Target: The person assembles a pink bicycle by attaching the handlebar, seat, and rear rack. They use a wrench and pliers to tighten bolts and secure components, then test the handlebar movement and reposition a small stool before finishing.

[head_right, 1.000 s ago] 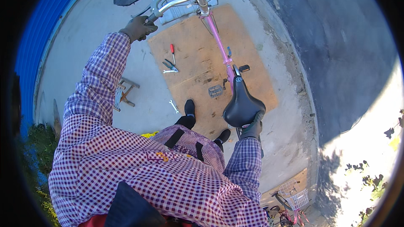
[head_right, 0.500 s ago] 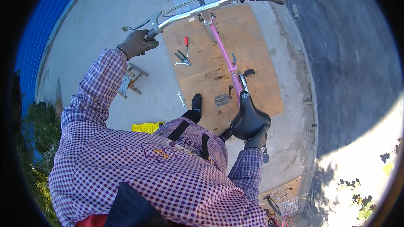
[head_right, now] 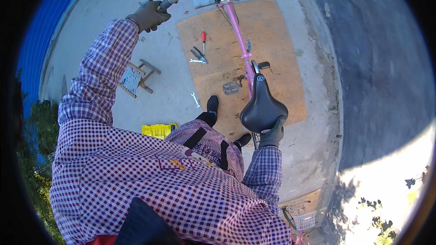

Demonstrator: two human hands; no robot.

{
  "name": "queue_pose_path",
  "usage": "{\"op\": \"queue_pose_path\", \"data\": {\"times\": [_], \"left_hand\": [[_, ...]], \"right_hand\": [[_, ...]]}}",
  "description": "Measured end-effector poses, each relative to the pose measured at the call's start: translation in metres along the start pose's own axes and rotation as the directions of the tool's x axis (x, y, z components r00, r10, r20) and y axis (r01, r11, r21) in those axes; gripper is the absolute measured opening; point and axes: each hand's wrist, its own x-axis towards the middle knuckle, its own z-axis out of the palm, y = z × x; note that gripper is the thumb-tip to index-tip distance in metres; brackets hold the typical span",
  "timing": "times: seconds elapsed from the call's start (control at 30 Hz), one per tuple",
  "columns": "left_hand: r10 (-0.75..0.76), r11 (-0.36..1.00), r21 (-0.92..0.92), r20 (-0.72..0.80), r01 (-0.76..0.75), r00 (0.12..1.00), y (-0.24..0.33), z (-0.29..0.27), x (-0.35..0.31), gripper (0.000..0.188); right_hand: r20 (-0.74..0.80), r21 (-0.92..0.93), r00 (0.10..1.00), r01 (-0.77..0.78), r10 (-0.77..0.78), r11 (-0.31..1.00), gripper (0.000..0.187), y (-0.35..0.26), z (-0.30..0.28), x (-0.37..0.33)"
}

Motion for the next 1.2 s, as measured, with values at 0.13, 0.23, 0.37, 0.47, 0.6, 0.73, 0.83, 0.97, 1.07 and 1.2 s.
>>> {"op": "queue_pose_path", "data": {"times": [0.13,0.23,0.37,0.47,0.6,0.73,0.83,0.97,1.07,1.2], "left_hand": [[-0.067,0.997,0.032,-0.078,0.070,0.995,-0.015,0.003,-0.008,0.028],[-0.066,0.996,0.061,-0.002,0.066,0.998,-0.025,-0.004,-0.007,0.028],[0.000,0.984,0.175,-0.106,0.018,0.994,-0.042,-0.019,-0.006,0.025],[0.090,0.939,0.344,-0.267,0.007,0.959,-0.054,-0.015,-0.008,0.034],[0.155,0.952,0.303,-0.398,-0.030,0.904,-0.077,0.010,-0.019,0.039],[0.283,0.932,0.348,-0.530,-0.099,0.799,-0.094,0.017,-0.025,0.040],[0.198,0.947,0.321,-0.504,-0.031,0.841,-0.095,0.016,-0.024,0.041],[0.279,0.923,0.381,-0.550,-0.062,0.787,-0.088,0.019,-0.020,0.040],[0.254,0.924,0.380,-0.532,-0.040,0.807,-0.087,0.019,-0.018,0.042],[0.230,0.927,0.375,-0.521,-0.022,0.822,-0.093,0.015,-0.009,0.044]], "right_hand": [[-0.047,-0.052,0.998,0.026,-0.029,0.998,0.079,0.018,-0.003,0.002],[-0.060,-0.100,0.998,-0.004,-0.002,0.995,0.080,0.018,-0.008,-0.006],[-0.062,-0.241,0.998,-0.001,-0.014,0.970,0.080,0.022,-0.015,-0.025],[-0.042,-0.276,0.998,0.032,-0.045,0.961,0.083,0.028,-0.020,-0.035],[-0.018,-0.226,0.999,0.036,-0.041,0.974,0.084,0.035,-0.027,-0.038],[0.001,-0.225,0.999,0.037,-0.037,0.974,0.084,0.042,-0.032,-0.042],[0.011,-0.263,0.997,0.072,-0.072,0.962,0.084,0.043,-0.034,-0.042],[0.011,-0.247,0.997,0.076,-0.076,0.966,0.084,0.039,-0.034,-0.036],[0.041,-0.235,0.996,0.082,-0.075,0.969,0.084,0.039,-0.030,-0.033],[0.024,-0.246,0.998,0.055,-0.051,0.968,0.081,0.043,-0.020,-0.035]]}}
